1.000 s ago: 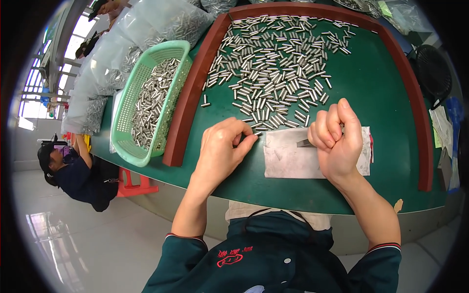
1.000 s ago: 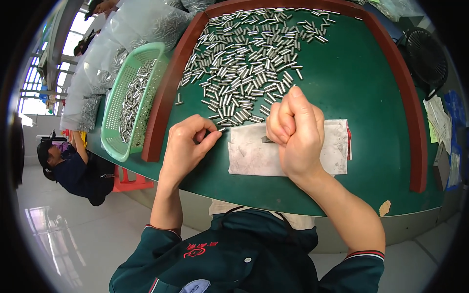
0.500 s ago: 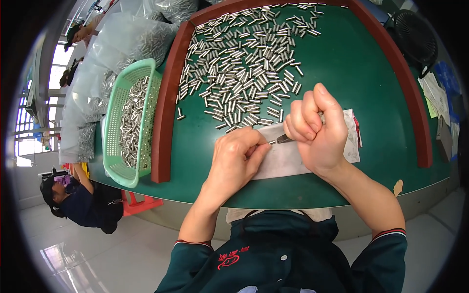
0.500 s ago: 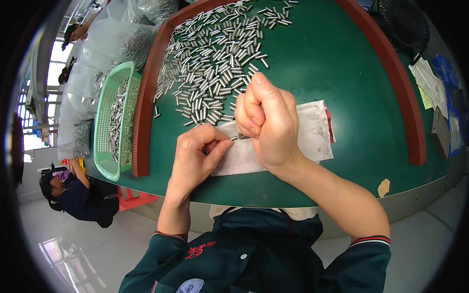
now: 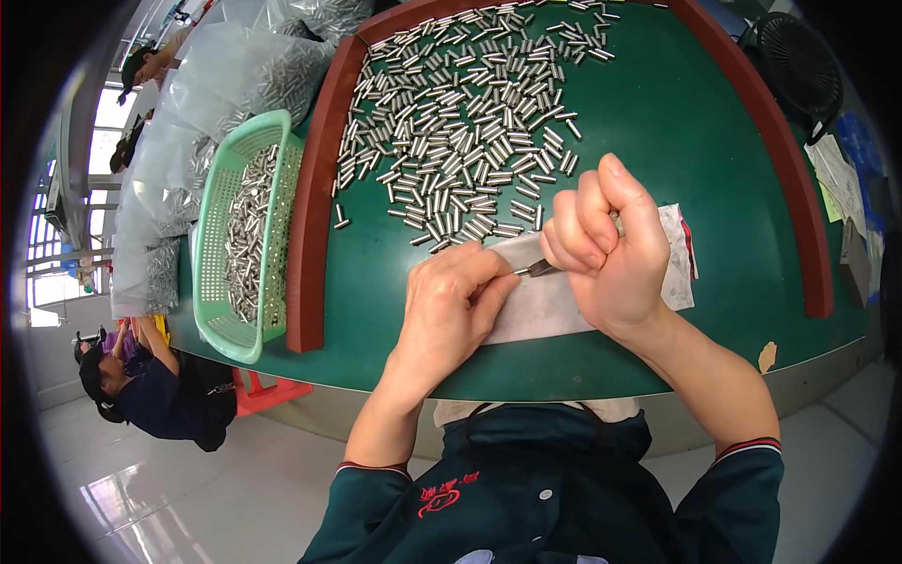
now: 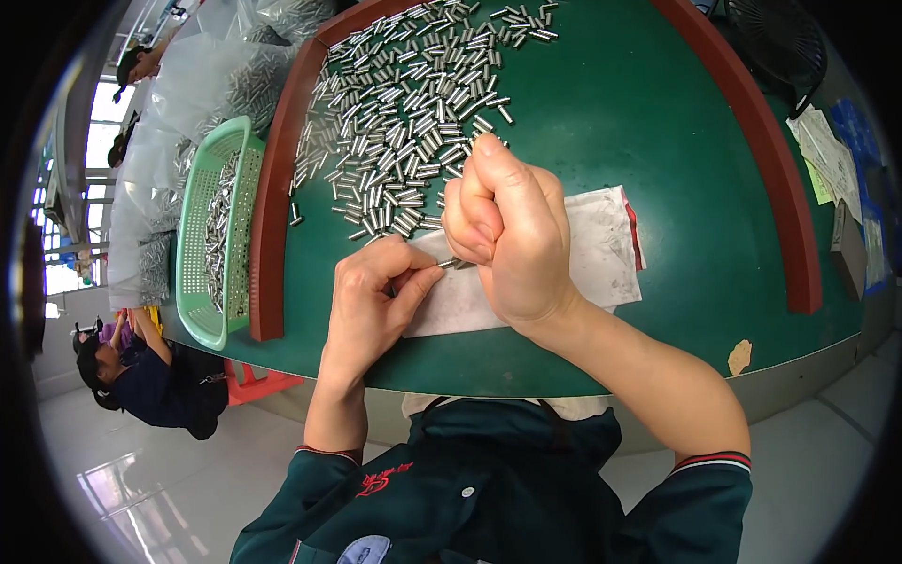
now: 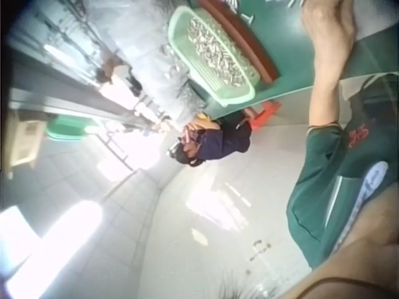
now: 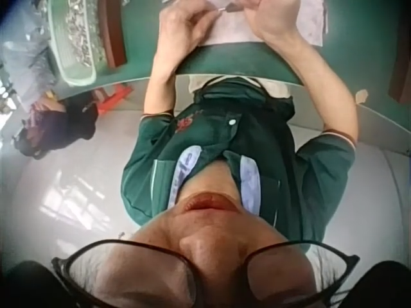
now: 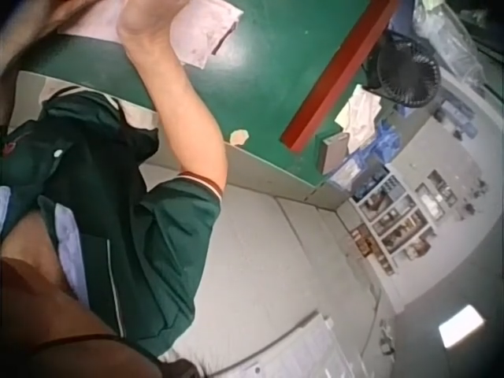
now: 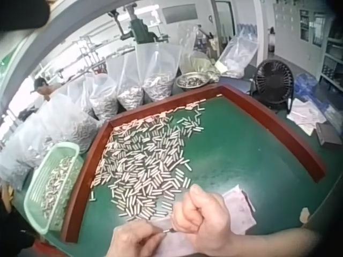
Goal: Assembling small cylindrical metal components using a precision hand tool at a factory workbench.
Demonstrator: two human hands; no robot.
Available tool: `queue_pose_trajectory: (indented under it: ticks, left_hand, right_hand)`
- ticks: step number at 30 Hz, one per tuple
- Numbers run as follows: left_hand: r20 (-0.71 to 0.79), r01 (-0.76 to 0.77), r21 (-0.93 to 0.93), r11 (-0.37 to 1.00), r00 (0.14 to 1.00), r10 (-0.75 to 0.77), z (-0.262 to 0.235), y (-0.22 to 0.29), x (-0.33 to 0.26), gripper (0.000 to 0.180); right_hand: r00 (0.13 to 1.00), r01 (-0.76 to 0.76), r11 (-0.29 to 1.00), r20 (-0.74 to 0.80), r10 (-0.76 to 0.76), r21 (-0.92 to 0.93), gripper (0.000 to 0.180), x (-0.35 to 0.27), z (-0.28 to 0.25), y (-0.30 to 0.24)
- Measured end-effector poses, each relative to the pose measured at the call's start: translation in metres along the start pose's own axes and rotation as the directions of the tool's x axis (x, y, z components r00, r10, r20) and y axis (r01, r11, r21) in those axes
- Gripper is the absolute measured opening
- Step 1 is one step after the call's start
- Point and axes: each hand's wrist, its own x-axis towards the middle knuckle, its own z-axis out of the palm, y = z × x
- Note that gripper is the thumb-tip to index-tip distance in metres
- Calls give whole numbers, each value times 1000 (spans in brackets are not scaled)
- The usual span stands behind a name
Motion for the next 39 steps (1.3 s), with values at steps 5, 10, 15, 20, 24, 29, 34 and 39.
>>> queue_pose_trajectory:
  ticks: [5, 10, 15, 20, 24, 29, 34, 39]
  left_hand:
    - [-13, 5, -2, 1000, 1000, -5, 0, 1, 0, 11]
    - [-11, 18, -14, 1000, 1000, -18, 2, 0, 1, 11]
    - [-24, -8, -5, 1000, 1000, 8, 2, 0, -1, 11]
    - [-1, 11, -21, 1000, 1000, -11, 3, 0, 0, 11]
    - [29, 5, -18, 1000, 1000, -5, 1, 0, 1, 11]
    - [-31, 29, -54, 998, 999, -31, 0, 2, -2, 11]
    - [153, 266, -884, 385, 942, -299, -13, -6, -9, 8]
    - [251, 214, -954, -210, 952, -172, -33, -32, -25, 9]
  right_hand:
    - [1000, -5, 999, -5, 5, -51, 43, -1, 1, 0]
    - [1000, -12, 998, -26, 10, -58, 43, 0, 0, -1]
    - [999, -22, 998, -36, 20, -53, 43, -1, 2, 0]
    - [1000, -8, 996, 1, 8, -87, 43, -3, 0, 5]
    - [999, 46, 984, 16, -44, -173, 44, -3, 7, 9]
    - [997, 83, 982, 18, -81, -171, 44, -2, 8, 9]
    - [998, 56, 987, 9, -55, -153, 43, -4, 2, 5]
    - [999, 33, 992, 18, -31, -122, 43, -5, 2, 4]
